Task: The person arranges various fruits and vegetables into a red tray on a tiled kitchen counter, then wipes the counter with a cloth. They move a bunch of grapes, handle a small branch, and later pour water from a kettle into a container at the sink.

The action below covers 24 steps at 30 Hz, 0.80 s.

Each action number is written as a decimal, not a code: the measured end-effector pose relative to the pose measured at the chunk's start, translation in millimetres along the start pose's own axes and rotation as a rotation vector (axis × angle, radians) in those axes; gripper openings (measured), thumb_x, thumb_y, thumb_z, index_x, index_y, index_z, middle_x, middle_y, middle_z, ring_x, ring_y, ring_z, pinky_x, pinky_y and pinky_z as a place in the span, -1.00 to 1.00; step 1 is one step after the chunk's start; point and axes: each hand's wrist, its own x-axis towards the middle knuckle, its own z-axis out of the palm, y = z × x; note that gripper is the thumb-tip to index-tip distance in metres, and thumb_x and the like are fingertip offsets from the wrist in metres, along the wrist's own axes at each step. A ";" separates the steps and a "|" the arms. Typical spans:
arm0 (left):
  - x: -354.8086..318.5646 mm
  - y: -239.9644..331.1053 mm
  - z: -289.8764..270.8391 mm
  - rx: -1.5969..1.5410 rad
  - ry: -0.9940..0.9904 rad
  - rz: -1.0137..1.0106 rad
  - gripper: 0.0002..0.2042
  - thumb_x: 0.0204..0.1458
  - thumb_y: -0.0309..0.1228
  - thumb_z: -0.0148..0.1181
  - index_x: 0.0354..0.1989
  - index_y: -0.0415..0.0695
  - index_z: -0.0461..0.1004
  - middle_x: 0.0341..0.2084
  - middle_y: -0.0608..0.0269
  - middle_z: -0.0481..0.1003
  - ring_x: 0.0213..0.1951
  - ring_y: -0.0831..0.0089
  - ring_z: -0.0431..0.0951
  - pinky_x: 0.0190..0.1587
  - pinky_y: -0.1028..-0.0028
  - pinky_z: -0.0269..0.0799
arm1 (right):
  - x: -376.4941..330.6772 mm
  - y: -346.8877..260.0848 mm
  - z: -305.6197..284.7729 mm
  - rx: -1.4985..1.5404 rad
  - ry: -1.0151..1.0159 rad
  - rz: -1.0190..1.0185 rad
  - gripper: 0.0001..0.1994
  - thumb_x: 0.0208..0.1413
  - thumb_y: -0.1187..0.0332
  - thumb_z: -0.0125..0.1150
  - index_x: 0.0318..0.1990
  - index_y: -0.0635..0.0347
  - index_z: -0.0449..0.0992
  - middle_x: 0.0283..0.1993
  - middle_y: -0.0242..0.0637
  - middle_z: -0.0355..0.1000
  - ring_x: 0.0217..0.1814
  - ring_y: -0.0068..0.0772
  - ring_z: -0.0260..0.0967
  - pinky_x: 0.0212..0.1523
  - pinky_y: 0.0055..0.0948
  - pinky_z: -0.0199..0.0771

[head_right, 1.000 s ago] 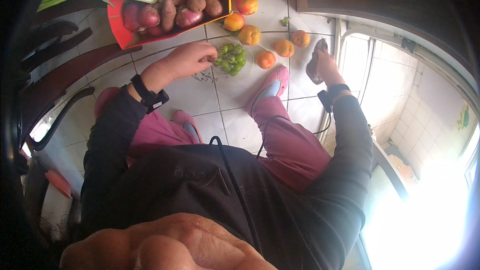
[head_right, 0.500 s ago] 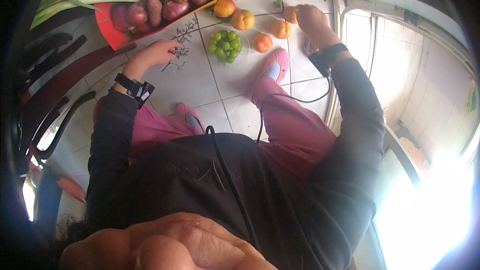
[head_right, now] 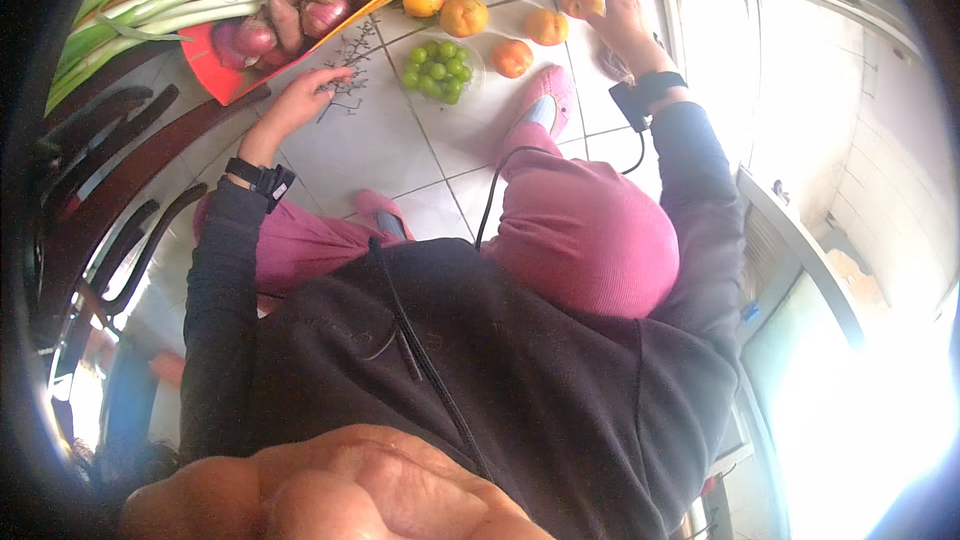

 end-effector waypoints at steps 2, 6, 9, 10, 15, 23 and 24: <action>-0.3 3.0 0.0 -0.049 -0.025 0.023 -0.56 0.07 -0.71 0.02 0.13 -0.17 0.53 0.02 0.13 0.59 0.09 0.33 0.54 0.16 0.40 0.42 | 5.9 -1.4 23.4 0.089 -0.008 0.009 -0.29 0.12 0.11 0.38 0.41 -0.09 0.24 0.20 0.13 0.37 0.30 0.16 0.31 0.29 -0.06 0.36; 5.3 7.4 5.3 0.125 0.040 0.097 -0.61 0.04 -0.69 0.06 0.04 -0.15 0.60 -0.12 0.09 0.58 0.03 0.20 0.55 0.15 0.34 0.43 | 10.3 -7.4 41.3 0.173 0.034 0.058 -0.36 0.09 0.11 0.38 0.30 0.06 0.34 0.15 0.16 0.42 0.21 0.22 0.37 0.25 -0.05 0.39; 11.0 10.9 11.9 0.184 0.036 0.099 -0.63 0.04 -0.69 0.06 -0.01 -0.14 0.62 -0.18 0.10 0.55 -0.01 0.16 0.54 0.14 0.33 0.43 | 10.9 -15.2 29.8 0.284 0.017 0.079 -0.38 0.10 0.13 0.37 0.28 0.13 0.35 0.13 0.12 0.47 0.20 0.13 0.43 0.21 -0.10 0.43; 11.3 12.2 14.9 0.129 0.047 0.088 -0.61 0.05 -0.68 0.06 0.03 -0.11 0.61 -0.13 0.10 0.56 -0.02 0.15 0.54 0.13 0.31 0.43 | 12.4 -20.1 22.9 0.284 0.003 0.097 -0.38 0.10 0.12 0.37 0.28 0.14 0.36 0.10 0.11 0.49 0.16 0.12 0.46 0.17 -0.13 0.46; 7.6 14.6 18.3 -0.080 0.133 0.040 -0.62 0.10 -0.62 0.10 0.08 -0.03 0.60 -0.08 0.10 0.59 -0.01 0.15 0.53 0.15 0.30 0.40 | 16.9 -82.8 -8.1 0.716 -0.107 0.087 -0.40 0.17 0.15 0.31 0.29 0.27 0.34 0.11 -0.01 0.51 0.05 -0.24 0.56 0.02 -0.32 0.57; -3.3 0.8 31.1 0.114 0.061 -0.007 -0.71 0.17 -0.56 0.07 0.01 -0.10 0.62 -0.11 0.17 0.62 -0.05 0.28 0.56 0.09 0.31 0.45 | -2.7 -194.2 -45.1 0.996 -0.443 -0.116 -0.39 0.30 0.03 0.15 0.31 0.33 0.31 0.03 -0.14 0.52 -0.06 -0.36 0.54 0.03 -0.39 0.51; -3.7 -1.6 33.8 0.088 0.084 0.013 -0.72 0.17 -0.56 0.08 0.01 -0.11 0.62 -0.12 0.16 0.63 -0.06 0.29 0.57 0.08 0.32 0.47 | -6.6 -197.5 -45.8 1.109 -0.512 -0.066 -0.39 0.31 0.02 0.14 0.31 0.32 0.30 0.06 -0.16 0.50 0.00 -0.36 0.51 0.06 -0.38 0.50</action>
